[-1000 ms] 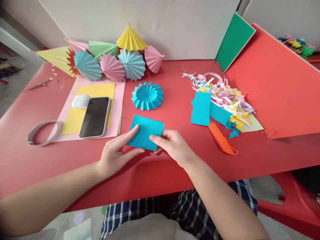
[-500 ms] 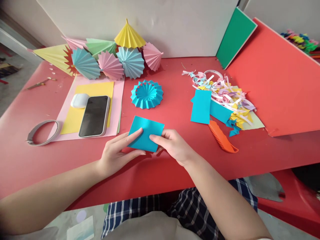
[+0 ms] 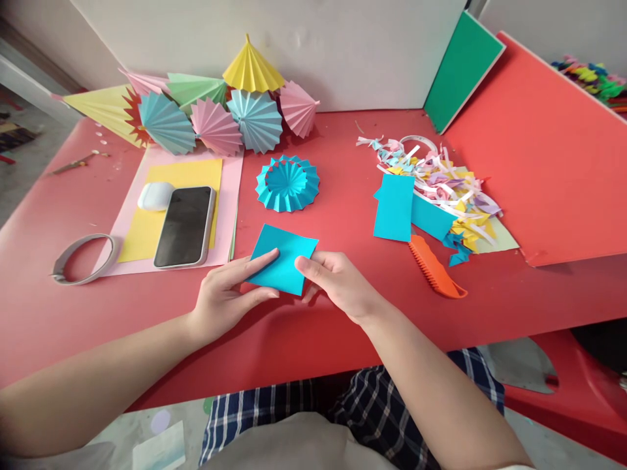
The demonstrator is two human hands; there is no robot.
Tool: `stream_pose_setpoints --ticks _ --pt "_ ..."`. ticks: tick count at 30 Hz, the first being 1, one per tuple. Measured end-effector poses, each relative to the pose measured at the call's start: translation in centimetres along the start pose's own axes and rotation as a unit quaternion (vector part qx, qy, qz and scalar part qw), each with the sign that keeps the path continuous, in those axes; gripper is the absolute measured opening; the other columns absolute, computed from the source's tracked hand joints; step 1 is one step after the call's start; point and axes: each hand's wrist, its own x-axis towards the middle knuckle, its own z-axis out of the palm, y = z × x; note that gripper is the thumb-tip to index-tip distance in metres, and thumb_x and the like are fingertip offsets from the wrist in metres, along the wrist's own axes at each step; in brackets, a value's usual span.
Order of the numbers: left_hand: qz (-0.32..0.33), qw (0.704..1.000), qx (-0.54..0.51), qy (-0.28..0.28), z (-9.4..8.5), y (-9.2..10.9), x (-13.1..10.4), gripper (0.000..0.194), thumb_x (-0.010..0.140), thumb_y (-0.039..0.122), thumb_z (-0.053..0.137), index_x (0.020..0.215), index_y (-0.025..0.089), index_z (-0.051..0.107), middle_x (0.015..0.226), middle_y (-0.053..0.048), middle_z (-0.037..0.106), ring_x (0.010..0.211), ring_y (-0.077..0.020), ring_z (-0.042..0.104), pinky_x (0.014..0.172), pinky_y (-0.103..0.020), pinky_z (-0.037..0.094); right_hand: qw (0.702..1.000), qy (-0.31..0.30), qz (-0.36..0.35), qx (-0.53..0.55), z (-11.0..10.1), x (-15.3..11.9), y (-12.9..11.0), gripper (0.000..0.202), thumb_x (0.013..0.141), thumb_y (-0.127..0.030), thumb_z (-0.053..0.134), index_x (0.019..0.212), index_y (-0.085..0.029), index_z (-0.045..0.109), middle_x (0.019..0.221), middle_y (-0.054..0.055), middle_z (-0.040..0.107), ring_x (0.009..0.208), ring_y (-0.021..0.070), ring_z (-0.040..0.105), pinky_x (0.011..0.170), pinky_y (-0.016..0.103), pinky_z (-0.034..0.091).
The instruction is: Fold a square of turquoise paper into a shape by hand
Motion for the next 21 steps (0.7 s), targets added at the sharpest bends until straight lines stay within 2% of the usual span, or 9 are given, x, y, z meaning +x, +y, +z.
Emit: stream_pose_setpoints --ticks 3,5,10,16,21 --pt "-0.041 0.999 -0.021 0.006 -0.13 0.04 0.09 0.054 0.071 0.028 0.071 0.123 0.027 0.055 0.085 -0.001 0.068 0.067 -0.0113 0.06 0.066 -0.022 0.051 0.999 -0.028 -0.026 -0.032 0.08 -0.17 -0.21 0.035 0.077 -0.049 0.059 0.093 -0.019 0.065 0.085 0.004 0.064 0.074 0.0138 0.06 0.059 0.024 0.051" --pt "-0.08 0.996 -0.045 0.007 -0.22 0.06 0.1 0.05 0.072 0.027 0.071 0.12 0.026 0.057 0.087 -0.002 0.069 0.07 -0.0119 0.061 0.067 -0.022 0.052 0.997 -0.038 -0.033 -0.065 0.29 -0.28 -0.37 0.035 0.074 -0.045 0.065 0.099 -0.021 0.064 0.092 0.003 0.064 0.08 0.0148 0.059 0.065 0.025 0.05" --pt "-0.164 0.98 -0.116 0.004 -0.2 0.2 0.07 0.044 0.073 0.026 0.07 0.117 0.025 0.06 0.095 -0.002 0.07 0.078 -0.0141 0.064 0.073 -0.024 0.053 0.99 -0.022 -0.032 -0.132 0.88 -0.44 -0.53 0.022 0.075 -0.036 0.066 0.094 -0.024 0.064 0.088 0.0 0.065 0.078 0.0137 0.059 0.076 0.029 0.049" --pt "-0.223 0.957 -0.183 0.016 0.08 0.59 0.41 0.041 0.071 0.024 0.072 0.111 0.023 0.064 0.099 -0.002 0.071 0.082 -0.0155 0.066 0.075 -0.024 0.055 0.983 0.037 -0.071 -0.163 0.77 -0.37 -0.19 0.018 0.079 -0.037 0.062 0.091 -0.024 0.067 0.089 0.0 0.066 0.078 0.0128 0.059 0.068 0.025 0.048" --pt "-0.251 0.948 -0.193 0.016 0.08 0.63 0.66 0.039 0.07 0.025 0.072 0.109 0.021 0.065 0.096 -0.003 0.072 0.079 -0.0164 0.067 0.073 -0.025 0.056 0.98 0.035 -0.07 -0.183 0.73 -0.38 -0.09 0.021 0.077 -0.037 0.064 0.093 -0.025 0.066 0.092 0.0 0.066 0.069 0.0118 0.06 0.059 0.024 0.048"
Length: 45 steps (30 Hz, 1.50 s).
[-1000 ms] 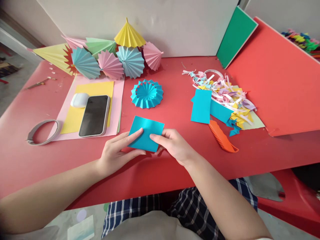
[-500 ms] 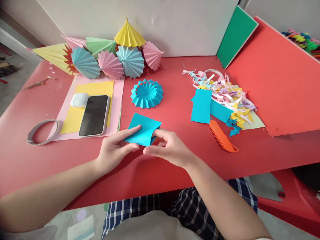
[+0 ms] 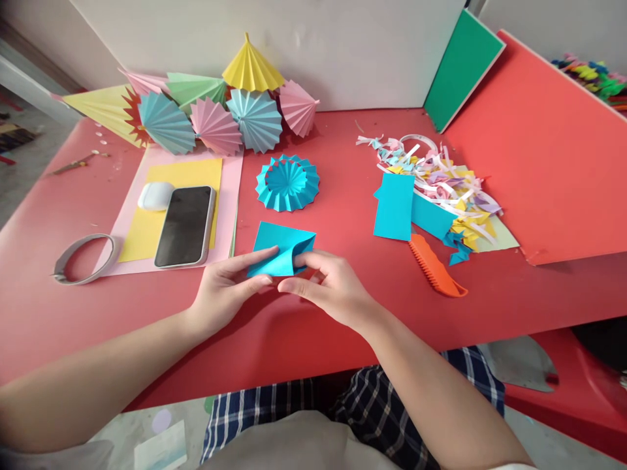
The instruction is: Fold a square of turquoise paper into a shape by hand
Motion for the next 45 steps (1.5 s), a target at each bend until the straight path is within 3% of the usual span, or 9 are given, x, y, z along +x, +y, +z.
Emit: stream_pose_setpoints --ticks 10,17,22,27,30,35,39,41,45 --pt "-0.014 0.999 -0.029 0.008 -0.1 -0.4 -0.1 0.037 0.072 0.028 0.071 0.107 0.02 0.065 0.097 -0.005 0.07 0.079 -0.0164 0.066 0.07 -0.027 0.056 0.996 0.064 0.006 -0.067 0.3 0.2 -0.3 0.023 0.08 -0.042 0.059 0.086 -0.021 0.063 0.085 0.002 0.065 0.072 0.0139 0.059 0.062 0.026 0.047" --pt "-0.038 0.996 -0.076 0.003 0.1 -0.1 0.1 0.067 0.074 0.028 0.069 0.133 0.02 0.037 0.062 0.002 0.064 0.058 -0.0136 0.064 0.06 -0.025 0.055 0.993 0.115 -0.006 -0.038 0.6 0.3 0.0 0.023 0.077 -0.039 0.063 0.078 -0.022 0.047 0.072 -0.003 0.051 0.065 0.011 0.053 0.057 0.024 0.044" --pt "-0.043 0.996 -0.076 -0.002 0.1 0.0 0.0 0.074 0.077 0.028 0.066 0.14 0.023 0.027 0.064 0.002 0.066 0.058 -0.0124 0.065 0.059 -0.023 0.055 0.991 0.133 -0.015 0.004 0.6 0.4 0.2 0.032 0.075 -0.036 0.065 0.095 -0.025 0.043 0.074 -0.003 0.054 0.064 0.0115 0.055 0.056 0.025 0.046" --pt "-0.056 0.996 -0.075 -0.005 0.1 0.1 0.1 0.081 0.078 0.029 0.065 0.144 0.021 0.018 0.062 0.003 0.066 0.057 -0.0126 0.064 0.059 -0.024 0.056 0.992 0.129 -0.002 0.008 0.5 0.3 -0.7 0.059 0.075 -0.033 0.066 0.125 -0.03 0.035 0.083 0.0 0.057 0.068 0.0142 0.055 0.059 0.028 0.049" --pt "-0.064 0.995 -0.08 -0.005 0.2 0.1 0.0 0.081 0.077 0.028 0.066 0.143 0.02 0.019 0.06 0.004 0.064 0.055 -0.0112 0.063 0.06 -0.024 0.056 0.993 0.122 0.004 -0.003 0.4 0.3 -0.9 0.063 0.076 -0.032 0.064 0.132 -0.03 0.034 0.087 0.002 0.058 0.075 0.0167 0.057 0.063 0.031 0.051" --pt "-0.073 0.994 -0.086 -0.012 0.2 0.1 0.0 0.074 0.076 0.027 0.067 0.139 0.019 0.03 0.063 0.004 0.064 0.057 -0.0106 0.062 0.06 -0.023 0.055 0.993 0.122 -0.001 0.009 0.4 0.3 -0.4 0.052 0.077 -0.029 0.063 0.126 -0.033 0.044 0.091 0.002 0.063 0.077 0.0167 0.06 0.06 0.029 0.053" --pt "-0.08 0.993 -0.083 -0.032 0.2 0.0 0.0 0.042 0.076 0.028 0.067 0.115 0.017 0.056 0.071 0.001 0.066 0.06 -0.011 0.062 0.06 -0.024 0.055 0.993 0.121 0.005 0.014 0.2 0.5 -0.1 0.047 0.077 -0.031 0.064 0.122 -0.031 0.051 0.087 0.001 0.064 0.068 0.0134 0.058 0.056 0.027 0.052" --pt "-0.082 0.993 -0.075 -0.041 0.2 0.0 0.0 0.028 0.075 0.029 0.067 0.099 0.015 0.063 0.073 -0.001 0.067 0.061 -0.0118 0.062 0.059 -0.024 0.055 0.992 0.122 0.012 0.015 0.0 0.5 0.0 0.042 0.076 -0.034 0.064 0.117 -0.028 0.056 0.086 0.001 0.065 0.065 0.0123 0.058 0.054 0.026 0.052" --pt "-0.089 0.992 -0.074 -0.043 0.2 0.1 0.0 0.029 0.075 0.03 0.068 0.098 0.014 0.062 0.074 -0.002 0.067 0.061 -0.0128 0.062 0.058 -0.025 0.056 0.99 0.14 0.021 0.012 -0.3 0.5 0.3 0.032 0.078 -0.038 0.061 0.107 -0.024 0.064 0.081 0.002 0.067 0.061 0.0112 0.058 0.054 0.026 0.052"
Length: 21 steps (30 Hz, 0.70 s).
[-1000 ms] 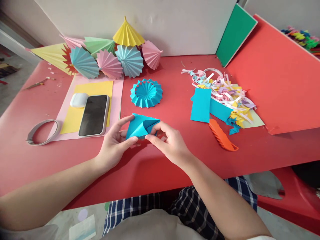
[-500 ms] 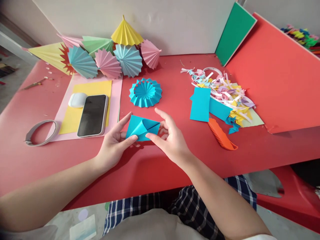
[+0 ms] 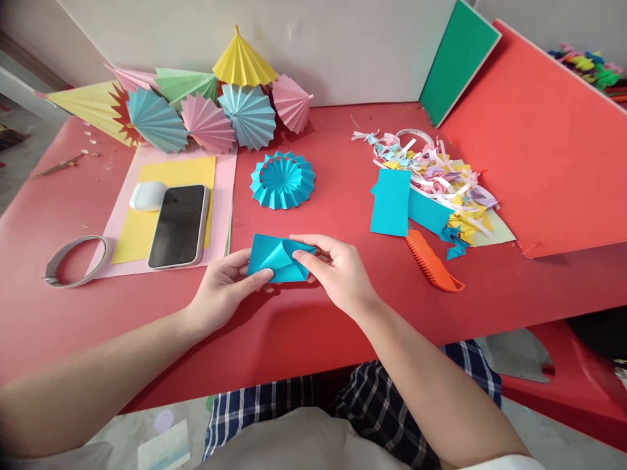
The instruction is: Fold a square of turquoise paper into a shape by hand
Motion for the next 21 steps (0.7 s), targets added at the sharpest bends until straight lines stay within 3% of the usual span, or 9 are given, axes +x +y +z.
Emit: stream_pose_setpoints --ticks 4,10,16,21 --pt "-0.001 1.0 -0.001 0.008 0.06 0.06 0.01 0.032 0.074 0.03 0.068 0.101 0.014 0.062 0.074 -0.001 0.067 0.061 -0.0124 0.063 0.058 -0.025 0.056 1.0 0.018 -0.021 -0.011 -0.08 0.05 0.1 0.027 0.081 -0.035 0.058 0.105 -0.024 0.065 0.078 0.001 0.068 0.057 0.0104 0.057 0.054 0.026 0.051" --pt "0.0 1.0 0.015 0.023 0.04 -0.05 0.04 0.033 0.075 0.033 0.067 0.102 0.015 0.062 0.076 -0.002 0.068 0.065 -0.0146 0.064 0.057 -0.025 0.056 0.999 0.022 -0.042 -0.027 0.11 0.15 0.0 0.022 0.081 -0.03 0.057 0.101 -0.022 0.063 0.094 0.004 0.068 0.068 0.0125 0.062 0.058 0.026 0.052" --pt "0.002 1.0 0.015 0.027 -0.04 -0.14 0.05 0.034 0.076 0.033 0.066 0.104 0.015 0.061 0.08 -0.002 0.069 0.066 -0.0144 0.065 0.059 -0.025 0.056 0.998 0.028 -0.048 -0.039 0.12 0.09 -0.12 0.009 0.08 -0.026 0.057 0.088 -0.021 0.058 0.081 0.001 0.066 0.069 0.0117 0.061 0.06 0.024 0.05" --pt "0.006 0.999 0.028 0.018 -0.05 -0.21 0.0 0.032 0.076 0.031 0.066 0.104 0.016 0.061 0.08 -0.002 0.069 0.067 -0.014 0.065 0.06 -0.024 0.056 0.998 0.026 -0.037 -0.033 0.12 0.12 0.01 0.013 0.081 -0.03 0.058 0.091 -0.022 0.055 0.074 -0.001 0.065 0.062 0.0101 0.058 0.057 0.023 0.047"
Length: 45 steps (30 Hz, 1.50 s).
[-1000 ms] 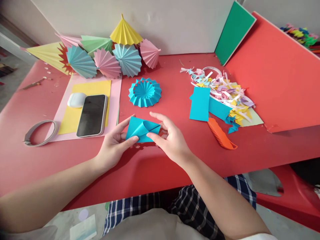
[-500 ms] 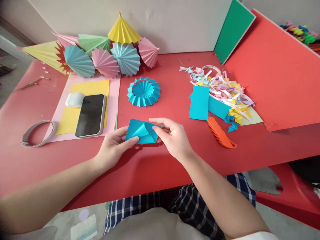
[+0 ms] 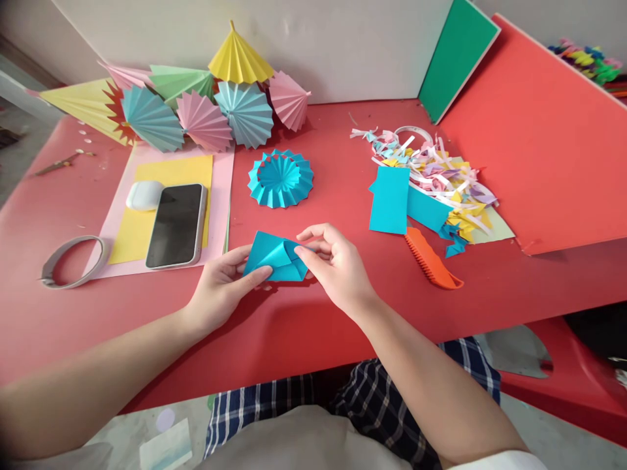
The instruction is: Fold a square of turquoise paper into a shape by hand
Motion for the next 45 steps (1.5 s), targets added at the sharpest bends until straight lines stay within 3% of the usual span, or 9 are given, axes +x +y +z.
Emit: stream_pose_setpoints --ticks 9,13,16,23,28,34,39,45 --pt "0.013 1.0 0.014 0.014 -0.02 0.07 0.15 0.04 0.076 0.03 0.066 0.113 0.016 0.058 0.083 -0.001 0.069 0.067 -0.0136 0.064 0.057 -0.022 0.054 0.999 -0.037 -0.024 -0.013 0.14 -0.2 -0.25 0.011 0.084 -0.028 0.053 0.088 -0.021 0.06 0.088 0.002 0.064 0.081 0.0126 0.06 0.068 0.024 0.048" --pt "0.015 1.0 0.002 0.001 -0.08 -0.06 0.05 0.039 0.077 0.028 0.066 0.113 0.018 0.058 0.081 0.0 0.069 0.066 -0.0118 0.063 0.058 -0.02 0.053 0.999 -0.042 -0.011 -0.014 0.41 -0.34 -0.51 0.016 0.075 -0.031 0.065 0.082 -0.021 0.054 0.079 -0.002 0.059 0.063 0.0081 0.051 0.055 0.02 0.042" --pt "0.008 1.0 0.001 -0.01 -0.06 -0.08 -0.06 0.039 0.077 0.029 0.065 0.114 0.018 0.057 0.082 -0.001 0.069 0.065 -0.0118 0.063 0.059 -0.021 0.053 0.998 -0.035 -0.023 -0.053 0.4 -0.31 -0.49 0.017 0.075 -0.028 0.065 0.073 -0.02 0.05 0.068 -0.005 0.052 0.054 0.0052 0.042 0.049 0.019 0.037" --pt "0.009 1.0 0.013 -0.011 0.22 0.01 0.01 0.047 0.075 0.028 0.067 0.119 0.02 0.053 0.081 0.0 0.069 0.068 -0.0133 0.065 0.062 -0.023 0.056 0.997 -0.046 -0.024 -0.051 0.33 -0.23 -0.4 0.015 0.077 -0.026 0.063 0.072 -0.02 0.051 0.065 -0.006 0.05 0.054 0.0049 0.041 0.048 0.018 0.033" --pt "0.001 1.0 0.023 0.009 0.25 -0.08 -0.01 0.048 0.075 0.027 0.067 0.12 0.02 0.051 0.07 0.003 0.068 0.059 -0.0103 0.064 0.06 -0.02 0.056 0.998 -0.065 -0.003 -0.024 0.23 -0.06 -0.19 0.008 0.079 -0.023 0.06 0.078 -0.02 0.052 0.071 -0.005 0.053 0.059 0.0056 0.045 0.053 0.019 0.036" --pt "0.006 0.999 0.038 0.013 0.08 -0.22 0.08 0.049 0.075 0.028 0.067 0.12 0.021 0.051 0.068 0.003 0.066 0.059 -0.0112 0.064 0.059 -0.021 0.056 0.995 -0.082 0.044 0.024 0.06 -0.03 0.09 0.013 0.084 -0.035 0.054 0.091 -0.024 0.053 0.071 -0.005 0.053 0.057 0.0062 0.042 0.052 0.02 0.035" --pt "-0.001 0.999 0.033 0.015 0.18 -0.22 0.07 0.051 0.074 0.028 0.068 0.12 0.02 0.05 0.069 0.003 0.067 0.06 -0.0119 0.064 0.059 -0.022 0.056 0.993 -0.095 0.042 0.047 0.24 -0.14 -0.17 0.018 0.078 -0.031 0.062 0.084 -0.022 0.048 0.071 -0.005 0.052 0.062 0.0071 0.047 0.057 0.021 0.039" --pt "0.001 0.999 0.031 0.01 0.09 -0.37 0.08 0.052 0.074 0.029 0.068 0.122 0.022 0.049 0.071 0.002 0.067 0.06 -0.0131 0.065 0.06 -0.025 0.057 0.996 -0.079 0.032 0.013 0.16 0.01 0.06 0.007 0.082 -0.025 0.057 0.082 -0.021 0.051 0.07 -0.005 0.052 0.059 0.0056 0.045 0.055 0.02 0.037"
